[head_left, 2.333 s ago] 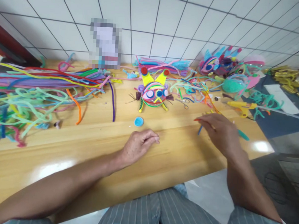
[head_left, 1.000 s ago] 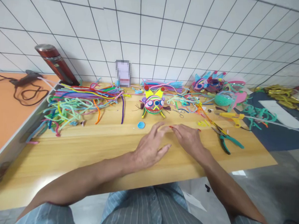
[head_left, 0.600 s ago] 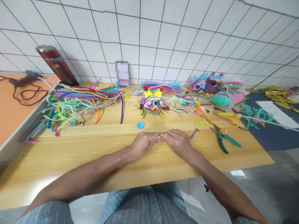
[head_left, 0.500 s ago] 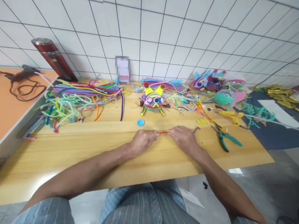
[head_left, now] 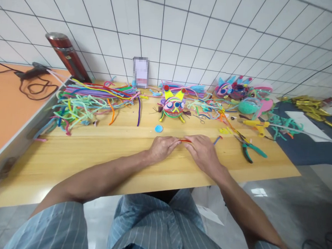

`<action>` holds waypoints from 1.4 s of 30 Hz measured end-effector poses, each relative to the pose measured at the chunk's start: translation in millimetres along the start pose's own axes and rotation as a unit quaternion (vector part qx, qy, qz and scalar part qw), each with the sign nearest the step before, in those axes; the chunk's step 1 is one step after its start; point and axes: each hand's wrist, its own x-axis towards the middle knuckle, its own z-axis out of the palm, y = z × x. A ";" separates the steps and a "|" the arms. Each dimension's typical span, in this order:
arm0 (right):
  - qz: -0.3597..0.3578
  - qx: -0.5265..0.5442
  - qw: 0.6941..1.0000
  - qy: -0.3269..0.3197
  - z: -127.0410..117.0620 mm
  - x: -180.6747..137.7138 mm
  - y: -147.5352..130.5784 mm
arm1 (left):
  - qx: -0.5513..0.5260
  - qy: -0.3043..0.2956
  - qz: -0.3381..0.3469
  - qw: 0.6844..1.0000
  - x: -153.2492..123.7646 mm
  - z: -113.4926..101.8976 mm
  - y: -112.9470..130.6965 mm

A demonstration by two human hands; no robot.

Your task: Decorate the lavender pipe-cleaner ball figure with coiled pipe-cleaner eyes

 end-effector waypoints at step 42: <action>-0.092 0.091 0.991 -0.033 11.1 101.9 10.7 | 0.117 0.022 -0.124 0.985 40.4 -57.5 6.3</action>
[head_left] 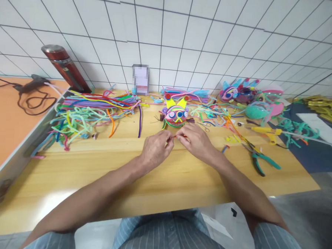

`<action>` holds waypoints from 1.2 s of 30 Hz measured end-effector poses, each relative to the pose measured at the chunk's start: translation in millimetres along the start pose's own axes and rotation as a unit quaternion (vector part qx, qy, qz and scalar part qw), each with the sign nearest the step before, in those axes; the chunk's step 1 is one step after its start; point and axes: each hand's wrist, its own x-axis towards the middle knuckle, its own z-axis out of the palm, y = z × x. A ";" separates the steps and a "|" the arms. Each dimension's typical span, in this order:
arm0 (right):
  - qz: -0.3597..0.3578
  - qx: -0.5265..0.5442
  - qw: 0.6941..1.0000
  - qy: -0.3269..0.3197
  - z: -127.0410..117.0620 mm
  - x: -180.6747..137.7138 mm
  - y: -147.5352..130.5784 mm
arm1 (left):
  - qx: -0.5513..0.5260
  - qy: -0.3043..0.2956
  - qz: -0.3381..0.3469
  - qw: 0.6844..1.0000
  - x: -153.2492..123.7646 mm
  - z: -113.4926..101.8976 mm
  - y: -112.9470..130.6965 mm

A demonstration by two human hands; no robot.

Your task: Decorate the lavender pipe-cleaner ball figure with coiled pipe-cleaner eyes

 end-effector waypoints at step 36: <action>0.196 -0.229 0.938 0.172 -98.9 -124.3 47.5 | 0.046 -0.014 0.062 0.997 2.8 -29.2 -12.2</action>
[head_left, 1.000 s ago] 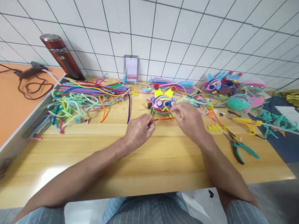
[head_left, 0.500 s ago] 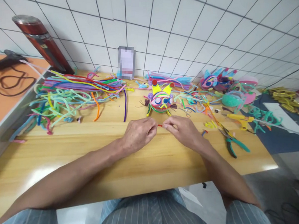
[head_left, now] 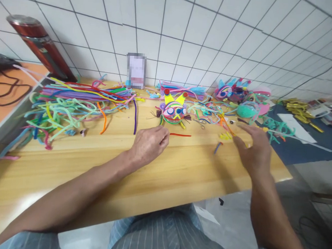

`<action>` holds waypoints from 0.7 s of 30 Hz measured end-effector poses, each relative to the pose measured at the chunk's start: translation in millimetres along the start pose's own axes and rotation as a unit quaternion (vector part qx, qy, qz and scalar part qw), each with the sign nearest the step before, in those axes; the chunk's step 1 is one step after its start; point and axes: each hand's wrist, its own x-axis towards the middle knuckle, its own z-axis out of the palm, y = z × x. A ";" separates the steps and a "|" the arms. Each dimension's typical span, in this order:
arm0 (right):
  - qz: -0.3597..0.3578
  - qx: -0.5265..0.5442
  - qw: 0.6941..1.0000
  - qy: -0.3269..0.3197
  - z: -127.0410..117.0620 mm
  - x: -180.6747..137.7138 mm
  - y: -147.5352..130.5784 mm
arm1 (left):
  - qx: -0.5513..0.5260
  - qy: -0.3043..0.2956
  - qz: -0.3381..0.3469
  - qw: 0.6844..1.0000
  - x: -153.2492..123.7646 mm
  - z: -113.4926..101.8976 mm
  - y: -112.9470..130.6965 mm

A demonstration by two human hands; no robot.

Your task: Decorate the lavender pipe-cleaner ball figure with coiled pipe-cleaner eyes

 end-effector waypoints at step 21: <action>0.108 0.062 0.992 0.004 22.3 2.3 -41.3 | 0.079 -0.045 0.092 0.992 -3.9 -5.9 10.2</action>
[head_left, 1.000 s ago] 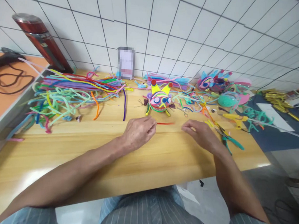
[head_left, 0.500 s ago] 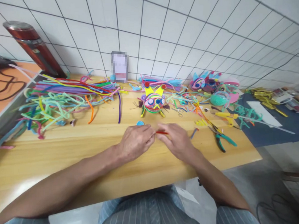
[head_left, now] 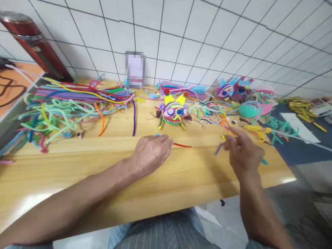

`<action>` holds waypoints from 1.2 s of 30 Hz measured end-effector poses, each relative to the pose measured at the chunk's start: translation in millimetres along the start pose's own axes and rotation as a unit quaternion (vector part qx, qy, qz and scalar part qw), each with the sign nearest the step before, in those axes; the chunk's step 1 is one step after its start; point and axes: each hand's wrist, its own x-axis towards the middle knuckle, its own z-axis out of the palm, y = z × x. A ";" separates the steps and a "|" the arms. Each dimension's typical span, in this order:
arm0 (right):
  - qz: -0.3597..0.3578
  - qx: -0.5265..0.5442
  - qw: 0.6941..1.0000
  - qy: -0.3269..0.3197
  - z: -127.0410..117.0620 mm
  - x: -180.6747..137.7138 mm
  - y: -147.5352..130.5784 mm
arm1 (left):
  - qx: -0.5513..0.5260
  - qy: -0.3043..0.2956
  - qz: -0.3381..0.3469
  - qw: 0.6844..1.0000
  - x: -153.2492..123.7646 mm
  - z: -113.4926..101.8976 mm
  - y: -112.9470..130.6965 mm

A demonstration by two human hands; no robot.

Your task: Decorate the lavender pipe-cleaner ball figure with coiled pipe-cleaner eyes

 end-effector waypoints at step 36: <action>-0.194 0.245 0.918 -0.245 68.4 29.9 -116.2 | 0.033 0.052 -0.023 0.998 3.8 -11.4 -9.5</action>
